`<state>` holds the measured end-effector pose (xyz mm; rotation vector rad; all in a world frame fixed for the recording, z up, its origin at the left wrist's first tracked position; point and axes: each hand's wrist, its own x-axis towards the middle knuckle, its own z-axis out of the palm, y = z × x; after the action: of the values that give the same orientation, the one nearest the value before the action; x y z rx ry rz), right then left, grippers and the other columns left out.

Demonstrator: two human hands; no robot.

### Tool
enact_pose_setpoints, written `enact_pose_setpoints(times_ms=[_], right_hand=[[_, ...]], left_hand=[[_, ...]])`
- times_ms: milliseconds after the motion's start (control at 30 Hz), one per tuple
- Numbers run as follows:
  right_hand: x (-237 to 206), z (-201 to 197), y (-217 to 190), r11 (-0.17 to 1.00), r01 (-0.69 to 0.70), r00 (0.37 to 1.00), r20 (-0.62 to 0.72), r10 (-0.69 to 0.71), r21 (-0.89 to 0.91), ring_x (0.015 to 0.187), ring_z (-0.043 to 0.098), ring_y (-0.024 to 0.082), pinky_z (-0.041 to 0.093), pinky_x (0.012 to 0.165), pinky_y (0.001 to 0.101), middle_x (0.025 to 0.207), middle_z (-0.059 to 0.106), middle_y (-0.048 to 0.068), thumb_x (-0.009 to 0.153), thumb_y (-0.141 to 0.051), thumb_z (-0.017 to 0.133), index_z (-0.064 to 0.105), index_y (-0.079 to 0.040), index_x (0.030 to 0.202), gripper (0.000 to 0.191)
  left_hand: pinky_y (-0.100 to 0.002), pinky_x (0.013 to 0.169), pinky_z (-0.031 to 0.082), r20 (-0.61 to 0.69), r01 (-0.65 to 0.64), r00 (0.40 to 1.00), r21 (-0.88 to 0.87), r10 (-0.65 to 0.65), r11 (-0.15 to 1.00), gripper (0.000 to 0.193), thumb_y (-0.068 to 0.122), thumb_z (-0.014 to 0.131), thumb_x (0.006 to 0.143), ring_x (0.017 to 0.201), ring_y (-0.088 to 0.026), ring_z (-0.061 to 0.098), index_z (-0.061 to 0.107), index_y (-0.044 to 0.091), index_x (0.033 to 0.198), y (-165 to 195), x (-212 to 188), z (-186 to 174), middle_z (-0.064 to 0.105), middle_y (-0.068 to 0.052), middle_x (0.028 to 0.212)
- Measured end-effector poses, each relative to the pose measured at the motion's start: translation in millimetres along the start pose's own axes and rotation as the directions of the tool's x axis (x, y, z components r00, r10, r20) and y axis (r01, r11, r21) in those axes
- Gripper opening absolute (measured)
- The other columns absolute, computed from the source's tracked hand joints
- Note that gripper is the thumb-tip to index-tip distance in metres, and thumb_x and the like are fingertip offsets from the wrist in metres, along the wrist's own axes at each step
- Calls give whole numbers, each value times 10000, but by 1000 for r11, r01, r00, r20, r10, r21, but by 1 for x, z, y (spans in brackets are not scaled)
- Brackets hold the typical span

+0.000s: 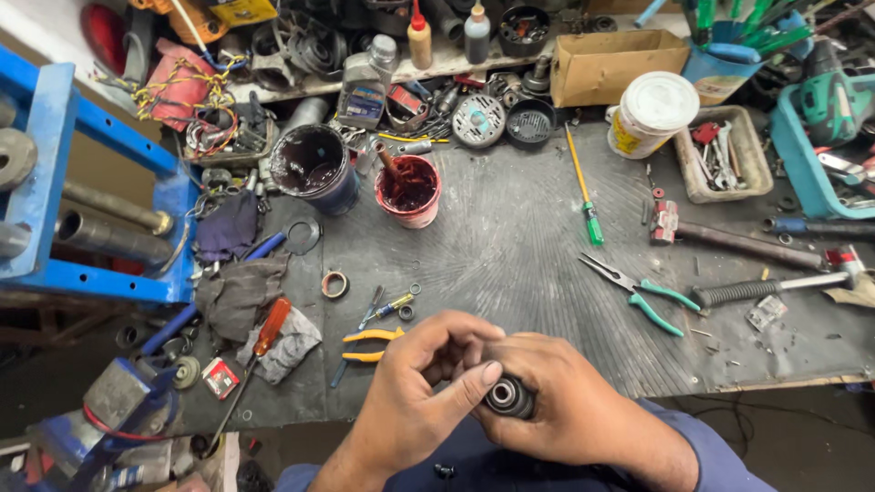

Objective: The person assembles a cylindrical mechanical component by inserting small metal rings and washers into a housing, using pliers and a screwdriver to adjust and secure parts. The person wipes the component with a cloth and continues to fit additional rings and fasteners by hand.

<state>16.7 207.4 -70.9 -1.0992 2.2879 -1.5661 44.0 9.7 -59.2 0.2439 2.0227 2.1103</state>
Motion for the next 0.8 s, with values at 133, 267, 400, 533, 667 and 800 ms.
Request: enact_pose_setpoints(times_ms=[133,267,400,533,667,800], right_hand=[[3,-4,8,1000,19,997,79,-19,-1,762,673,276,520,687,389,796,662,62,807,-173,811,644,-89,883,202],[5,-8,8,998,40,995,95,-44,45,757,668,258,521,698,359,813,665,54,836,-185,806,639,-90,885,198],[9,-13,4,997,42,990,133,-51,68,779,659,260,519,729,374,822,660,63,790,-203,839,634,-67,882,263],[13,-10,3,993,89,990,98,-97,77,862,712,205,529,1039,417,858,680,32,843,-140,798,650,-78,918,178],[15,-17,4,995,57,994,89,-64,79,1051,726,253,556,938,362,1068,748,73,803,-78,770,692,-66,980,193],[21,-27,5,994,78,993,80,-85,81,1067,720,254,555,936,358,1115,731,91,786,-45,743,700,-50,1053,271]], left_hand=[[-187,585,453,-147,130,980,-27,-133,991,248,127,717,883,698,-18,534,686,100,1127,-31,17,-19,592,62,857],[-309,728,555,-392,164,917,549,78,820,239,108,707,884,801,-162,679,680,58,1116,-92,72,-82,718,-40,926],[-429,826,545,-320,195,940,792,122,578,268,137,750,834,956,-322,695,710,94,1095,-152,94,-106,709,-116,1025],[-463,816,534,-274,178,945,889,179,421,237,232,786,837,976,-362,655,736,105,1030,-175,106,-103,670,-126,1013],[-473,805,533,-200,131,962,935,185,330,160,232,766,850,979,-339,664,721,104,936,-174,112,-99,660,-95,971],[-451,773,531,-204,160,976,908,74,386,182,244,806,817,922,-326,668,729,98,895,-159,119,-99,666,-99,959]])
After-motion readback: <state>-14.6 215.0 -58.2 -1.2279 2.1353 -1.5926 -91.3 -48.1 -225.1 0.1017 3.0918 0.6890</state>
